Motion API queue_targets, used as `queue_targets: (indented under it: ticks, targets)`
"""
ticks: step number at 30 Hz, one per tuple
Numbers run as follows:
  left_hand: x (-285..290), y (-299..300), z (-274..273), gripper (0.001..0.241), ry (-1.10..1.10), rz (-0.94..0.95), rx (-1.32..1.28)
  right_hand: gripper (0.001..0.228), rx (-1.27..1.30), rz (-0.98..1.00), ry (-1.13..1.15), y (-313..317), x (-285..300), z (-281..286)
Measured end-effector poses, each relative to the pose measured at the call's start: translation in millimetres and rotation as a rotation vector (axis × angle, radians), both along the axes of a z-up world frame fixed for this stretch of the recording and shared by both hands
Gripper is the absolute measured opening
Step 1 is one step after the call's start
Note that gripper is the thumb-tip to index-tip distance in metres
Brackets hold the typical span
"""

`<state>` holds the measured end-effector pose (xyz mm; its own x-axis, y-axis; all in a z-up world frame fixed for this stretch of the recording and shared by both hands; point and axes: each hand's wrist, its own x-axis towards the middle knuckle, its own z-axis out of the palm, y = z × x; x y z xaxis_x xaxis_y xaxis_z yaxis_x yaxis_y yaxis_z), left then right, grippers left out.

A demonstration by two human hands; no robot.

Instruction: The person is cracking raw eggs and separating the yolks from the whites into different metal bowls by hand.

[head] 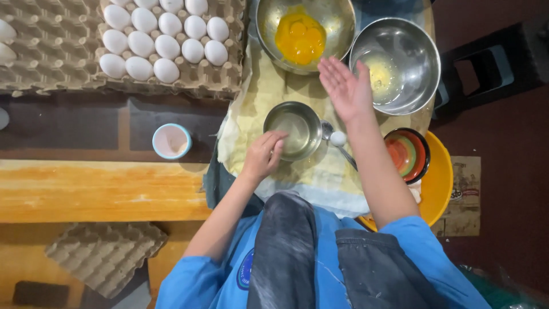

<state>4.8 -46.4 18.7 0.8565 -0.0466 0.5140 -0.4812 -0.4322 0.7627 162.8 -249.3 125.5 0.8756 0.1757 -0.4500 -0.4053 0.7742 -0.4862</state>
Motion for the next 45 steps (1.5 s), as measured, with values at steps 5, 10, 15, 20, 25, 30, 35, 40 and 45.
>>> queue_targets:
  ticks: [5, 10, 15, 20, 25, 30, 35, 40, 45]
  targets:
    - [22.0, -7.6, -28.9, 0.035, -0.085, -0.004, 0.151, 0.056, -0.279, 0.007, -0.056, 12.3, -69.1, -65.9]
    - [21.1, -15.7, -33.4, 0.062, -0.234, 0.081, 0.398, 0.065, -1.797, 0.14, -1.473, 11.6, -116.0, -131.8]
    - [7.4, 9.3, -27.8, 0.074, -0.156, -0.137, 0.584, 0.086, -1.927, 0.226, -1.662, -12.1, -126.1, -138.5]
    - [-9.0, 53.0, -23.2, 0.072, -0.165, -0.389, 0.748, 0.087, -1.907, 0.404, -1.835, -59.8, -118.8, -154.7]
    - [-15.9, 80.3, -16.7, 0.061, -0.213, -0.48, 0.722, 0.073, -1.656, 0.544, -1.951, -92.9, -118.1, -129.3]
    - [-15.2, 84.2, -40.6, 0.048, -0.101, -0.283, 0.603, 0.028, -1.734, 0.332, -1.671, -95.1, -118.0, -120.4]
    - [-3.5, 50.9, 5.1, 0.051, 0.545, 0.09, 0.042, 0.036, -1.176, 0.396, -0.506, -62.2, -119.2, -132.4]
    - [10.4, 16.3, -29.7, 0.042, 0.637, 0.185, -0.023, 0.078, -0.946, 0.54, -0.085, -23.9, -111.9, -115.7]
    - [6.1, 15.3, -3.7, 0.045, 0.604, 0.198, -0.087, 0.069, -0.926, 0.484, -0.091, -14.1, -115.5, -95.0]
